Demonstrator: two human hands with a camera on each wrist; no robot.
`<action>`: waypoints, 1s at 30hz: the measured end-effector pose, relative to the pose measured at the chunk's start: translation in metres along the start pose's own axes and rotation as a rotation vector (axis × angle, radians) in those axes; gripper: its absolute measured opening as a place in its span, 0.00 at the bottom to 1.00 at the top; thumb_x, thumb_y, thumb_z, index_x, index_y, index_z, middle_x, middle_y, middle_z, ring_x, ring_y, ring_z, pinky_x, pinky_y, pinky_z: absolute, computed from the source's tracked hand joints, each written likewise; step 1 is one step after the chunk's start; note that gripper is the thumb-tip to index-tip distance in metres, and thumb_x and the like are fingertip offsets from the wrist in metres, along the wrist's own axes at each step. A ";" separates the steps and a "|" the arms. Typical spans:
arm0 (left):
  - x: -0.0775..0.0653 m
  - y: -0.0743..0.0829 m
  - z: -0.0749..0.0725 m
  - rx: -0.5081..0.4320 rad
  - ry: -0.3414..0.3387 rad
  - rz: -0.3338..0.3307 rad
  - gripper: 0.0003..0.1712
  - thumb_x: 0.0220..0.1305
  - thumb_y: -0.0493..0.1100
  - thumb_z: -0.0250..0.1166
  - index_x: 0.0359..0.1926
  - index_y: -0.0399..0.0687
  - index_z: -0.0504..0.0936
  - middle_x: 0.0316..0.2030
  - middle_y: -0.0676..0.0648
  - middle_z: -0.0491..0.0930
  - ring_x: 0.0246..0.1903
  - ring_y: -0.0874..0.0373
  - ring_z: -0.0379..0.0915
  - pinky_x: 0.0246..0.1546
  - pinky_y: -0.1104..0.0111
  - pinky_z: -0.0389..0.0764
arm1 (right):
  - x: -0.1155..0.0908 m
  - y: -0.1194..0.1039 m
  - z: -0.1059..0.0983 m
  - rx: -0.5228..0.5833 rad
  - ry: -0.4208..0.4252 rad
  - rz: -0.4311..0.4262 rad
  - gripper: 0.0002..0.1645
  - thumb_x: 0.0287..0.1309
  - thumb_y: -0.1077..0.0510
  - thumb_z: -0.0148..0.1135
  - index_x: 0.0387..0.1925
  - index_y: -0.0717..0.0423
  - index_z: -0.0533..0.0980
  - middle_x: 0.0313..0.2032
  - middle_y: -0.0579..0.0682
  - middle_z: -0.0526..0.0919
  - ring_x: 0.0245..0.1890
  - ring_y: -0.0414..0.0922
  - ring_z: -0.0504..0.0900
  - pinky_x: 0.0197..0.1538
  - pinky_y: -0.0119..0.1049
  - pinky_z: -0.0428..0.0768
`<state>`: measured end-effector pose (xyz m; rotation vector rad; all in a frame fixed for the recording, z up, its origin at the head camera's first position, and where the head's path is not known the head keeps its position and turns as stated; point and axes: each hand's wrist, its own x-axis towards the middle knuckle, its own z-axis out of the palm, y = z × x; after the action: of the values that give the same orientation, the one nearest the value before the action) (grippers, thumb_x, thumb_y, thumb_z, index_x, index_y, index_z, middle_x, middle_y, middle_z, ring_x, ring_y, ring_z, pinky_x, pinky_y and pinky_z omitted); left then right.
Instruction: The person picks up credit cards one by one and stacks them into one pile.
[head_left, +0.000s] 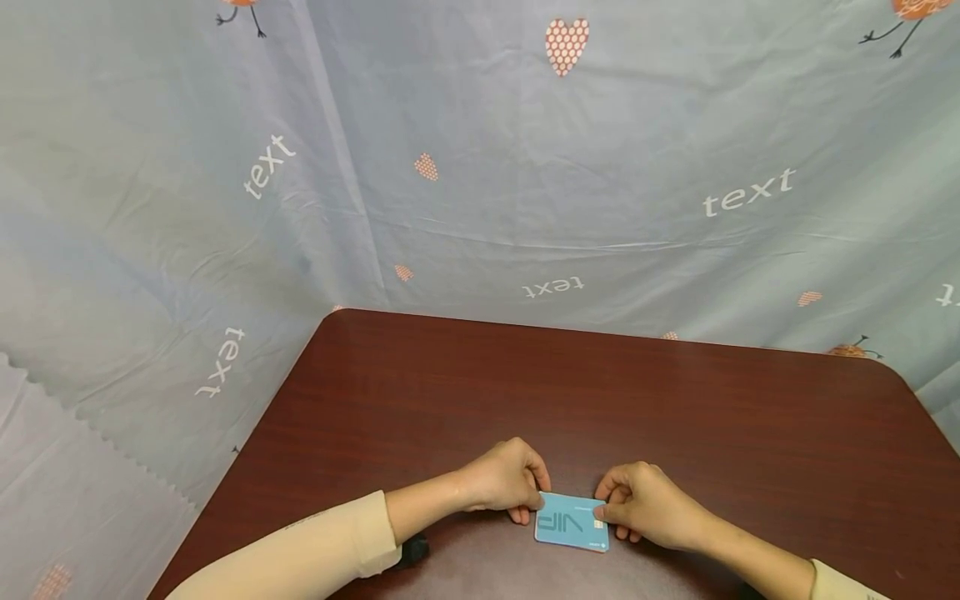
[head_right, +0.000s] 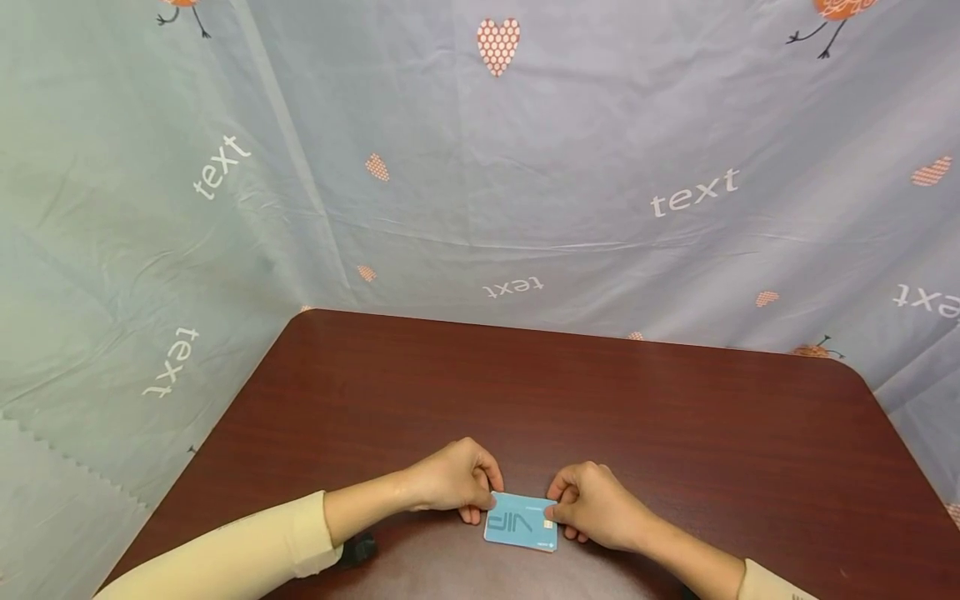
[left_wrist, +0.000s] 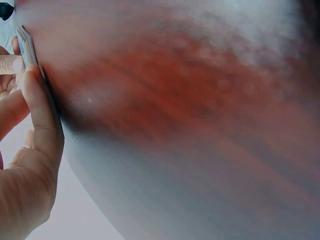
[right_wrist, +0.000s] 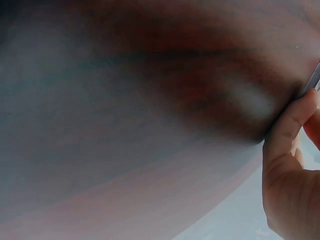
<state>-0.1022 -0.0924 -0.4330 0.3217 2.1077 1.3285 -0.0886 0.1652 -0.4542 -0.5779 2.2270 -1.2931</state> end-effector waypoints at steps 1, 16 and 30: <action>0.000 0.000 0.000 -0.001 0.001 0.000 0.09 0.60 0.21 0.69 0.34 0.37 0.86 0.21 0.38 0.84 0.13 0.59 0.76 0.16 0.71 0.81 | 0.000 0.000 0.000 -0.004 0.001 -0.001 0.05 0.65 0.64 0.71 0.35 0.60 0.81 0.23 0.48 0.82 0.20 0.39 0.80 0.21 0.31 0.80; 0.001 0.000 -0.001 0.010 0.011 0.016 0.08 0.61 0.21 0.68 0.35 0.35 0.86 0.21 0.40 0.85 0.13 0.59 0.78 0.18 0.69 0.83 | -0.003 0.000 -0.002 0.010 0.011 0.017 0.08 0.65 0.63 0.71 0.39 0.64 0.80 0.25 0.49 0.83 0.21 0.43 0.81 0.23 0.34 0.82; -0.023 0.009 -0.069 0.115 0.197 0.166 0.10 0.70 0.32 0.64 0.49 0.31 0.85 0.30 0.36 0.84 0.24 0.42 0.82 0.31 0.52 0.86 | -0.022 -0.006 -0.058 -0.069 0.168 0.052 0.15 0.70 0.57 0.67 0.48 0.66 0.78 0.30 0.53 0.83 0.29 0.49 0.83 0.30 0.37 0.83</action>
<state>-0.1282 -0.1500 -0.3958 0.4382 2.3710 1.3848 -0.1058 0.2146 -0.4199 -0.4475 2.4151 -1.2854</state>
